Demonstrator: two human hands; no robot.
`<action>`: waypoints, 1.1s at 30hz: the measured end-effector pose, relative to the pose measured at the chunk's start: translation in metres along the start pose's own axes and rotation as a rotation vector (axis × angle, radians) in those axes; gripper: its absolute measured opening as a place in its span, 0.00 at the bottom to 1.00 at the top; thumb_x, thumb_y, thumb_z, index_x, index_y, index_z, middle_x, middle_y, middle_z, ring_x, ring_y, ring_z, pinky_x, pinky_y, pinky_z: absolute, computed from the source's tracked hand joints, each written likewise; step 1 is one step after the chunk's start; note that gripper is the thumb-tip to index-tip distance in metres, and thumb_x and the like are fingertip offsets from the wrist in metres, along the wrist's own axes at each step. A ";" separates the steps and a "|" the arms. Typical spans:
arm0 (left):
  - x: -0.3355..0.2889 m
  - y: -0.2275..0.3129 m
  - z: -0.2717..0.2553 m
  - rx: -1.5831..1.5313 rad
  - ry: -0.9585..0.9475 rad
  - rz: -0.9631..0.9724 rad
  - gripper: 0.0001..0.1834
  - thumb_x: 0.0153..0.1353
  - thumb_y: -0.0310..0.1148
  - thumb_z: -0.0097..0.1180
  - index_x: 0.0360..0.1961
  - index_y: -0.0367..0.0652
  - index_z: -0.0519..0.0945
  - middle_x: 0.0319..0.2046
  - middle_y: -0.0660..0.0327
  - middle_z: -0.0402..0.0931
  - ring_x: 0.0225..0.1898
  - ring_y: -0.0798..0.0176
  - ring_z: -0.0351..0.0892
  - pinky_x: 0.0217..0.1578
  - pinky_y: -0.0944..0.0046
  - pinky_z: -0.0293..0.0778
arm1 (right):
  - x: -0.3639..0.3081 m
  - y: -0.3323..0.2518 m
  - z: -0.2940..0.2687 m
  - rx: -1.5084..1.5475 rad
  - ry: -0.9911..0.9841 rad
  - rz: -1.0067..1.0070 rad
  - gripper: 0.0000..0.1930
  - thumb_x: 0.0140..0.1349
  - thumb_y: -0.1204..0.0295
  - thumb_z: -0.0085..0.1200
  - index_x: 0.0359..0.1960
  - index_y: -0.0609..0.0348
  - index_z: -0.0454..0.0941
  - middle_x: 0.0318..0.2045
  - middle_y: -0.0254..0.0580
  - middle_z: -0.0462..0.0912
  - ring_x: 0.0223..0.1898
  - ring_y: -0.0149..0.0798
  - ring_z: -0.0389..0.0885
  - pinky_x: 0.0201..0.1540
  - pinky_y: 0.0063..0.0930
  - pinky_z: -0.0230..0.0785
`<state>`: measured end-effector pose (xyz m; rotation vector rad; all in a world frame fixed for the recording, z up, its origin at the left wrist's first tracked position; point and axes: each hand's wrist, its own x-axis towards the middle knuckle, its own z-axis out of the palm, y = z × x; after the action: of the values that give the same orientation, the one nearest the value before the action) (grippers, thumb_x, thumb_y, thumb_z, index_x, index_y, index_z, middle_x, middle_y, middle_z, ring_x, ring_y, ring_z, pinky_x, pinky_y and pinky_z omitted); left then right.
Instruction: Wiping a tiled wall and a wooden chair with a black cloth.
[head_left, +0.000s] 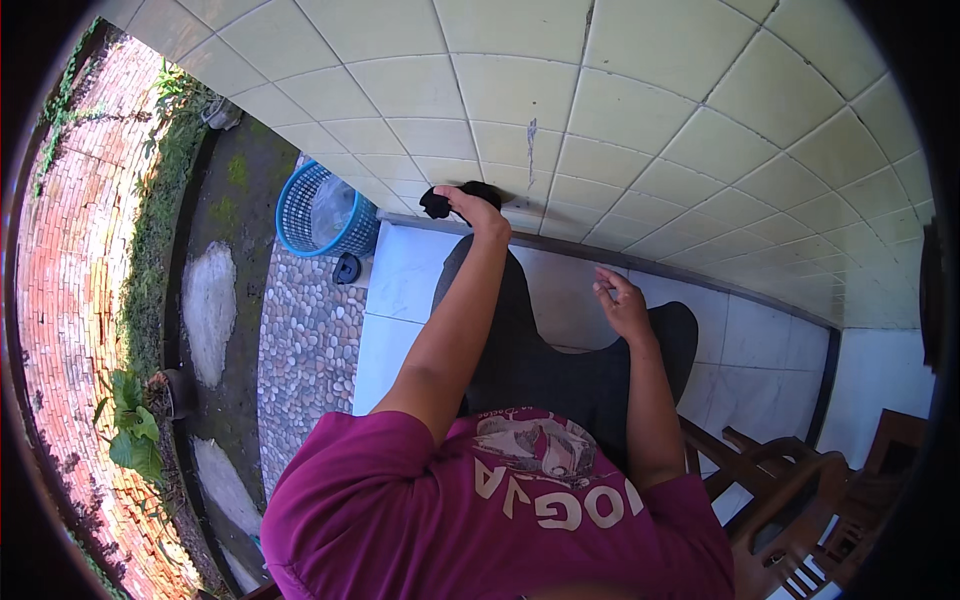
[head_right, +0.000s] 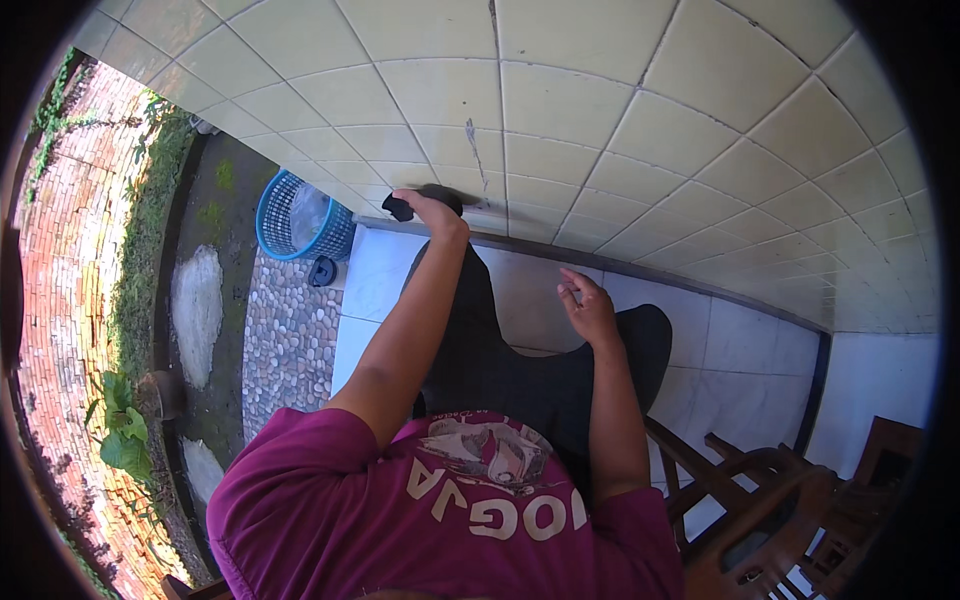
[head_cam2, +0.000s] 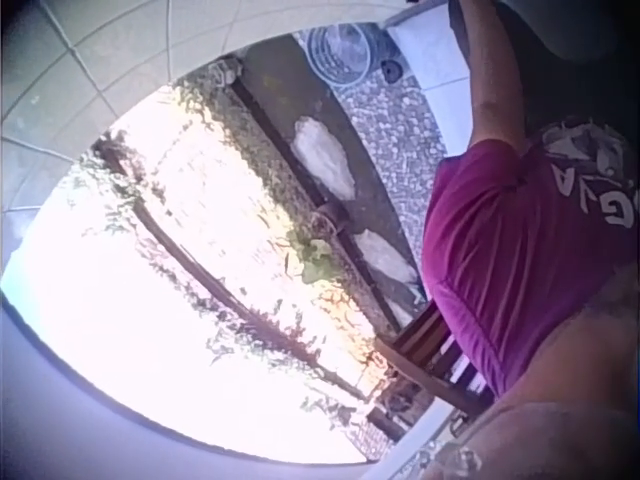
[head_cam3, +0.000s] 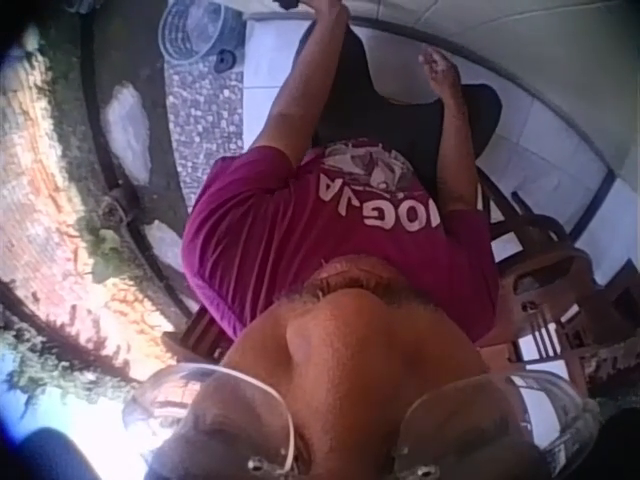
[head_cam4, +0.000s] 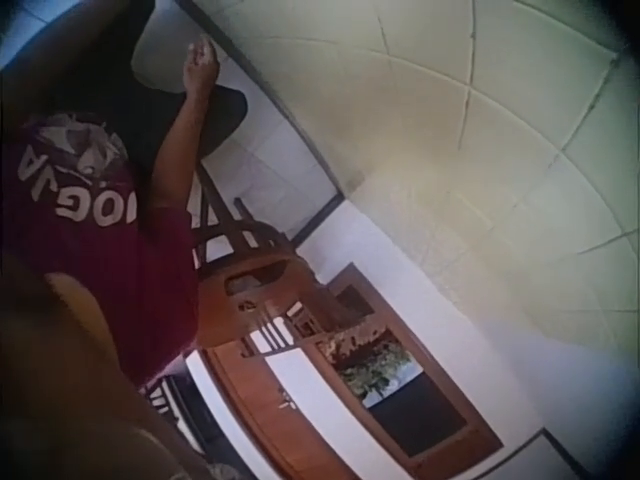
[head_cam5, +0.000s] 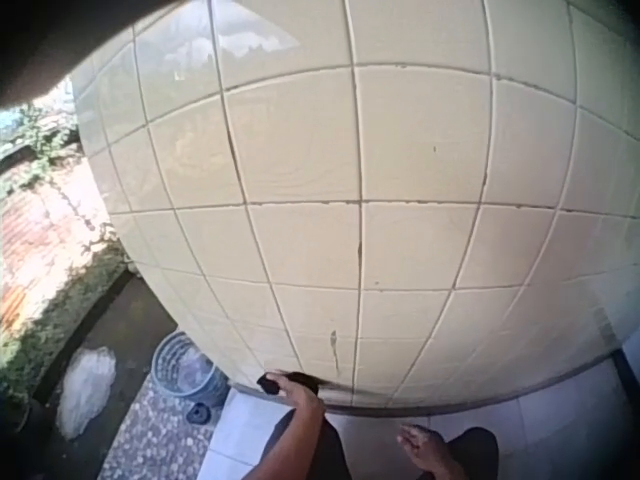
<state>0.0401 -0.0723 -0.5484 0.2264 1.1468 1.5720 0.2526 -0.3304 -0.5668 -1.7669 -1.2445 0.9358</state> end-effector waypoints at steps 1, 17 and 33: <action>-0.002 0.002 0.003 0.069 -0.028 0.154 0.60 0.77 0.78 0.32 0.88 0.40 0.34 0.89 0.49 0.36 0.87 0.49 0.41 0.85 0.50 0.40 | -0.001 0.001 -0.001 -0.178 0.002 -0.016 0.21 0.78 0.66 0.63 0.67 0.62 0.83 0.57 0.49 0.92 0.55 0.40 0.91 0.59 0.34 0.81; 0.120 0.102 -0.025 0.038 0.127 0.347 0.53 0.82 0.71 0.31 0.88 0.40 0.37 0.89 0.49 0.37 0.85 0.43 0.50 0.83 0.49 0.51 | -0.009 0.016 -0.010 -0.287 -0.213 0.171 0.25 0.77 0.52 0.62 0.66 0.55 0.84 0.50 0.49 0.93 0.49 0.48 0.93 0.56 0.38 0.82; 0.192 -0.019 -0.131 0.111 0.236 -0.316 0.46 0.81 0.70 0.31 0.82 0.44 0.64 0.80 0.55 0.67 0.75 0.46 0.72 0.77 0.44 0.64 | -0.035 0.004 -0.016 -0.459 -0.268 0.283 0.26 0.75 0.51 0.63 0.67 0.53 0.84 0.57 0.54 0.90 0.55 0.55 0.91 0.58 0.44 0.81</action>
<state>-0.1046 0.0159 -0.7086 -0.0691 1.3812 1.2795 0.2596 -0.3675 -0.5591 -2.2786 -1.4931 1.1423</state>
